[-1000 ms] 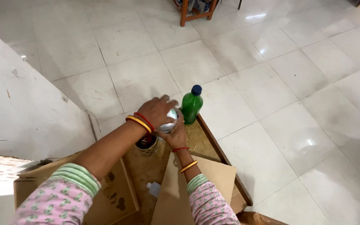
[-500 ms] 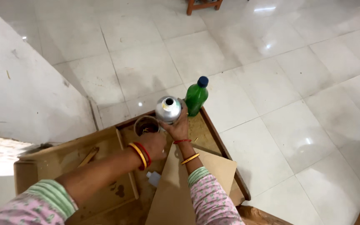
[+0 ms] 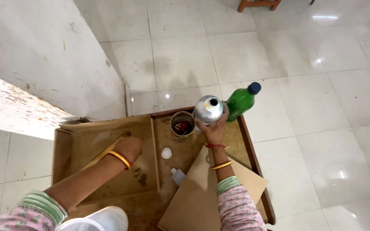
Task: The person is seen mixing liquid in a beaker.
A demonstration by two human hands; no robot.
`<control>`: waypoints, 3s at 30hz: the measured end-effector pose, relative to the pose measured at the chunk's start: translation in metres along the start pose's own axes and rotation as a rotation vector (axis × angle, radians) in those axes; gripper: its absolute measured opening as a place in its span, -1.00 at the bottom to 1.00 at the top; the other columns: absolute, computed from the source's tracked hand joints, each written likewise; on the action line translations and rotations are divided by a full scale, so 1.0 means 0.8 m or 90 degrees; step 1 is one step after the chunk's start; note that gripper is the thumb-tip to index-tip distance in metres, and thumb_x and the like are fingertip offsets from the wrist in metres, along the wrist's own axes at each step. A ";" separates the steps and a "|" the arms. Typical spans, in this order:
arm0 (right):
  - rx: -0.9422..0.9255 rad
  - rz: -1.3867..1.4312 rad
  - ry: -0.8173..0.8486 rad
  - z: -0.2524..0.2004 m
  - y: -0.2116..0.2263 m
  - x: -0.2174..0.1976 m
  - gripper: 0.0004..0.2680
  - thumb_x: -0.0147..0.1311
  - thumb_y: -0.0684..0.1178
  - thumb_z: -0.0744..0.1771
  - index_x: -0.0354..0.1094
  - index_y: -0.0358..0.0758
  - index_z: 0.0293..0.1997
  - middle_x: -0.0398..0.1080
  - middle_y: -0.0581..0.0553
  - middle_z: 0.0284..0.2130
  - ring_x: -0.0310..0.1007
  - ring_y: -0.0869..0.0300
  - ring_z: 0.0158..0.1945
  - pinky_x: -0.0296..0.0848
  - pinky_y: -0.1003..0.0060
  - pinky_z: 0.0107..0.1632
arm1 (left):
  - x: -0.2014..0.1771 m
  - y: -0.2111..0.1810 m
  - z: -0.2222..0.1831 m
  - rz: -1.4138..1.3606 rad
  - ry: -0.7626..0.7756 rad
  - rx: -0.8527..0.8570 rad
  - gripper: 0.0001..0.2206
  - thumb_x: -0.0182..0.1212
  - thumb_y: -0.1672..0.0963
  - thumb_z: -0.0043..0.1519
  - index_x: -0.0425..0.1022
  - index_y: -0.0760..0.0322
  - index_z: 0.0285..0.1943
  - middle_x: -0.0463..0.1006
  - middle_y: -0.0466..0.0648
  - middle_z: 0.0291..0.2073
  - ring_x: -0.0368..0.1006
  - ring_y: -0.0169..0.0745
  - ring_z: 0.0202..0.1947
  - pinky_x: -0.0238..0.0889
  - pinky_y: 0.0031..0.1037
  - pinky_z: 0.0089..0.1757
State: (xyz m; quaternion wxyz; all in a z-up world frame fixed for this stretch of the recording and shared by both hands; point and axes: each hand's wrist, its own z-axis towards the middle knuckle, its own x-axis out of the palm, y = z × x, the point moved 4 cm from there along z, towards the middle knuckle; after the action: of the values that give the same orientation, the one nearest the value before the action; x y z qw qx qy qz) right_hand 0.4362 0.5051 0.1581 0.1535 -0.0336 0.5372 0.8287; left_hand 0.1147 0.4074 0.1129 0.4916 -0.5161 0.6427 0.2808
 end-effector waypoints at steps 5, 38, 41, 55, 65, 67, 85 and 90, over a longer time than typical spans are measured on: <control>0.022 0.024 0.035 0.006 -0.012 -0.002 -0.12 0.51 -0.03 0.14 -0.24 -0.36 0.50 0.15 -0.34 0.29 0.25 -0.05 0.34 0.34 0.10 0.33 | 0.028 0.035 -0.029 -0.037 0.153 -0.096 -0.65 0.42 0.11 0.07 0.52 0.39 -0.02 0.58 0.23 -0.08 0.51 0.17 0.01 0.39 -0.18 0.02; -0.462 -0.136 0.213 -0.152 0.406 0.037 -0.20 0.54 0.08 0.03 0.06 -0.28 0.33 0.26 -0.36 0.23 0.30 -0.20 0.28 0.34 -0.04 0.29 | -0.141 -0.068 -0.450 -0.645 -0.537 -0.070 -0.55 0.51 0.14 -0.03 0.54 0.28 0.07 0.65 -0.03 -0.07 0.56 -0.13 -0.02 0.39 -0.33 0.01; -0.554 -0.171 0.258 -0.179 0.426 0.056 -0.25 0.53 0.08 0.08 0.08 -0.27 0.32 0.25 -0.38 0.24 0.30 -0.25 0.29 0.37 -0.10 0.30 | -0.135 -0.073 -0.473 -0.592 -0.576 -0.074 -0.56 0.53 0.13 -0.06 0.56 0.26 0.02 0.64 -0.02 -0.08 0.53 -0.05 -0.01 0.35 -0.28 0.00; -0.686 -0.259 0.354 -0.244 0.466 0.089 -0.36 0.44 0.03 0.12 0.20 -0.30 0.29 0.28 -0.34 0.20 0.32 -0.25 0.26 0.31 -0.16 0.35 | -0.108 -0.081 -0.522 -0.503 -0.644 -0.121 -0.55 0.54 0.10 -0.13 0.59 0.21 -0.02 0.64 -0.04 -0.14 0.46 0.02 -0.06 0.22 -0.18 0.02; -0.722 -0.315 0.380 -0.254 0.465 0.086 -0.44 0.33 -0.03 0.17 0.23 -0.24 0.31 0.28 -0.29 0.20 0.31 -0.18 0.31 0.29 -0.13 0.39 | -0.094 -0.085 -0.522 -0.503 -0.639 -0.114 -0.56 0.52 0.08 -0.09 0.58 0.22 -0.01 0.64 -0.05 -0.07 0.46 0.01 0.01 0.20 -0.17 0.08; -0.739 -0.336 0.376 -0.255 0.463 0.085 -0.48 0.28 -0.07 0.20 0.23 -0.22 0.32 0.27 -0.27 0.22 0.31 -0.17 0.33 0.29 -0.13 0.40 | -0.086 -0.086 -0.519 -0.497 -0.641 -0.115 -0.56 0.52 0.08 -0.09 0.57 0.22 -0.01 0.65 -0.05 -0.07 0.47 0.01 0.01 0.18 -0.16 0.09; -0.801 -0.414 0.370 -0.257 0.483 0.074 -0.57 0.15 -0.10 0.29 0.23 -0.14 0.35 0.26 -0.24 0.23 0.28 -0.11 0.35 0.30 -0.09 0.40 | -0.072 -0.099 -0.520 -0.511 -0.659 -0.131 -0.54 0.49 0.04 -0.03 0.55 0.16 0.06 0.65 -0.07 -0.09 0.48 -0.07 0.05 -0.14 -0.01 0.30; -0.786 -0.406 0.369 -0.256 0.486 0.074 -0.55 0.15 -0.10 0.27 0.23 -0.17 0.34 0.27 -0.25 0.22 0.28 -0.14 0.33 0.28 -0.11 0.39 | -0.074 -0.097 -0.524 -0.514 -0.674 -0.128 -0.54 0.49 0.04 -0.04 0.55 0.16 0.05 0.65 -0.09 -0.07 0.48 -0.07 0.06 -0.18 0.00 0.32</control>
State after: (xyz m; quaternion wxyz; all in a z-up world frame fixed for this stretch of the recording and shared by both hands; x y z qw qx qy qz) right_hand 0.2449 0.1874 0.4014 0.1917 -0.4840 -0.0415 0.8528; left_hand 0.0435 0.0420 0.3297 0.7565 -0.5519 0.0428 0.3483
